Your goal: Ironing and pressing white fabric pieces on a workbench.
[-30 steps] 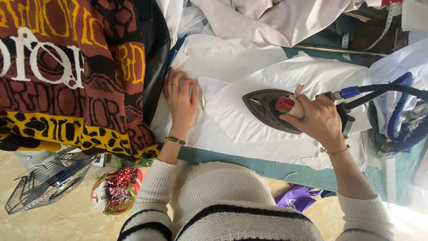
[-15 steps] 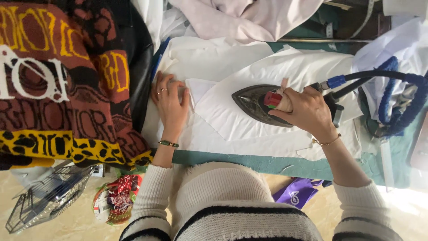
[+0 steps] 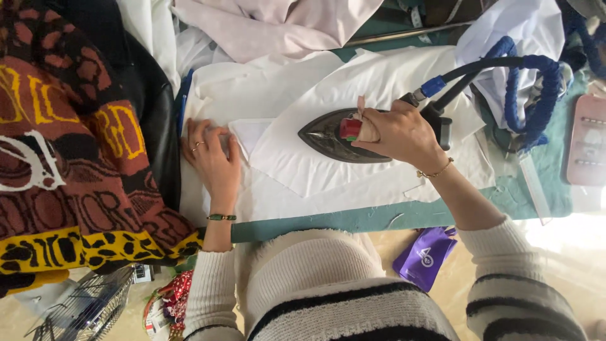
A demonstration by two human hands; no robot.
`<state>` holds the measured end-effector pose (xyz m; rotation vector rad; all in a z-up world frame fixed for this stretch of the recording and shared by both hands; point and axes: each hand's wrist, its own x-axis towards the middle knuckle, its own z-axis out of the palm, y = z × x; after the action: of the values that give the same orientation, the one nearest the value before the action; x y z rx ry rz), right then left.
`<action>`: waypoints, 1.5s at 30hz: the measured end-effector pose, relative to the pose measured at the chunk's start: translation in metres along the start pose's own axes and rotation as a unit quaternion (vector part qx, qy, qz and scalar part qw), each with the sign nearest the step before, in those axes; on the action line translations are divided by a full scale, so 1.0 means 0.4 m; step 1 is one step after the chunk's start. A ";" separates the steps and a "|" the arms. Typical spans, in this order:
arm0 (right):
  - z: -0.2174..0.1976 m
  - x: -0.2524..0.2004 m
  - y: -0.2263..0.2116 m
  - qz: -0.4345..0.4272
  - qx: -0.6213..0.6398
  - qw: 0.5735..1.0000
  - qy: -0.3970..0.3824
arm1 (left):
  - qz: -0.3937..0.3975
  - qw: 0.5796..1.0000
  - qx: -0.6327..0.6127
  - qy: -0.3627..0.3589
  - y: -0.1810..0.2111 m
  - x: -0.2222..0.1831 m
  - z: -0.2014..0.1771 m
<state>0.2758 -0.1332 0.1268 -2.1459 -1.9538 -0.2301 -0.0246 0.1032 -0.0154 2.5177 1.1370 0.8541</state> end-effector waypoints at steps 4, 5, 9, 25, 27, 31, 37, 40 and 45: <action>0.001 0.003 0.002 -0.010 0.000 1.000 0.011 | 0.001 1.000 0.007 0.002 0.005 0.001 -0.003; -0.004 0.008 -0.001 -0.020 0.000 1.000 0.013 | -0.003 1.000 0.003 0.000 0.009 0.003 -0.007; -0.022 0.025 -0.011 -0.055 0.015 0.998 0.030 | -0.003 1.000 -0.005 0.000 0.023 0.011 -0.019; -0.222 -0.343 -0.080 -0.035 0.099 0.994 -0.034 | 0.079 0.996 -0.037 -0.024 0.157 0.038 0.036; -0.226 -0.420 -0.073 -0.018 0.072 0.997 -0.034 | 0.115 0.993 -0.020 -0.007 0.164 0.044 0.076; -0.280 -0.476 -0.067 -0.012 0.018 0.992 -0.122 | 0.108 0.994 -0.008 -0.010 0.252 0.068 0.026; -0.286 -0.534 -0.057 0.035 0.038 0.989 -0.141 | 0.186 0.981 0.011 -0.045 0.453 -0.012 0.044; -0.267 -0.564 -0.052 0.029 0.041 0.990 -0.131 | 0.189 0.957 -0.193 -0.108 0.662 -0.065 0.037; -0.262 -0.594 -0.056 0.082 0.093 0.977 -0.173 | 0.319 0.858 -0.311 -0.256 0.951 -0.144 0.020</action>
<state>0.2340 -0.3875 0.1651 -2.3234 -1.8594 0.3645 0.1786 -0.1926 0.1237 2.3011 -0.1629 0.4891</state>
